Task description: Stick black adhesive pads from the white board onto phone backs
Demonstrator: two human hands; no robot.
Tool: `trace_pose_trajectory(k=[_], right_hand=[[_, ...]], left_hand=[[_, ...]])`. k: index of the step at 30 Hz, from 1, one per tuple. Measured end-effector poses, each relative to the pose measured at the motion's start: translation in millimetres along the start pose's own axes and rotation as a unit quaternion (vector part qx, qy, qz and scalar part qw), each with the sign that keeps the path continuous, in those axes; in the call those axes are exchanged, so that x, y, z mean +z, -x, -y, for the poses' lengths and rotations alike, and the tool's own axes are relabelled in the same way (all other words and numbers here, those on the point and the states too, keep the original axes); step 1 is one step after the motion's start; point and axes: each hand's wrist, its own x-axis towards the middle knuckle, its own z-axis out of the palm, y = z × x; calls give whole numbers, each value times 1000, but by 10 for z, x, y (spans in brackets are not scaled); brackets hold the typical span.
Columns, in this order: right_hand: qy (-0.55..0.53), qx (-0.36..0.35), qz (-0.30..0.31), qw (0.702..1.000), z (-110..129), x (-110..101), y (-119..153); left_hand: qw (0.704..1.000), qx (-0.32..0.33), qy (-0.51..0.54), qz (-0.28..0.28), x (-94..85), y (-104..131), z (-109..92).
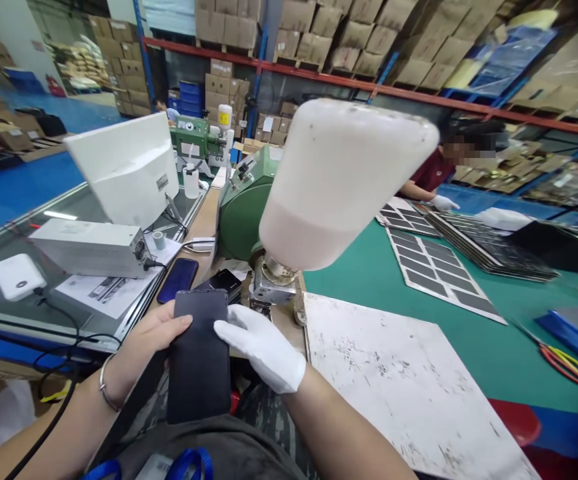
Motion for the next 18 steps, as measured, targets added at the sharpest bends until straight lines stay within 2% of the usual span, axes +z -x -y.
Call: trace_pose_trajectory(k=[3, 6, 9, 10, 11, 13, 15, 18], right_hand=[[87, 22, -30, 995, -13, -90, -7], [164, 56, -110, 979, -65, -223, 116], [129, 59, -188, 972, -160, -419, 351], [108, 53, -221, 968, -196, -498, 443], [83, 45, -248, 964, -230, -580, 538], [27, 24, -266, 963, -281, -736, 720], [-28, 17, -249, 968, -300, -863, 874], [-76, 37, -242, 967, -279, -997, 1022]], left_hand=[[996, 18, -62, 59, -3, -27, 53], [970, 4, -184, 158, 67, -121, 180], [923, -28, -261, 282, 158, -244, 369], [914, -37, -270, 300, 192, -290, 425], [914, -43, -268, 302, 232, -340, 469], [932, -47, -231, 275, 335, -447, 506], [958, -36, -153, 239, 472, -556, 483], [976, -26, -58, 207, 698, -686, 414]])
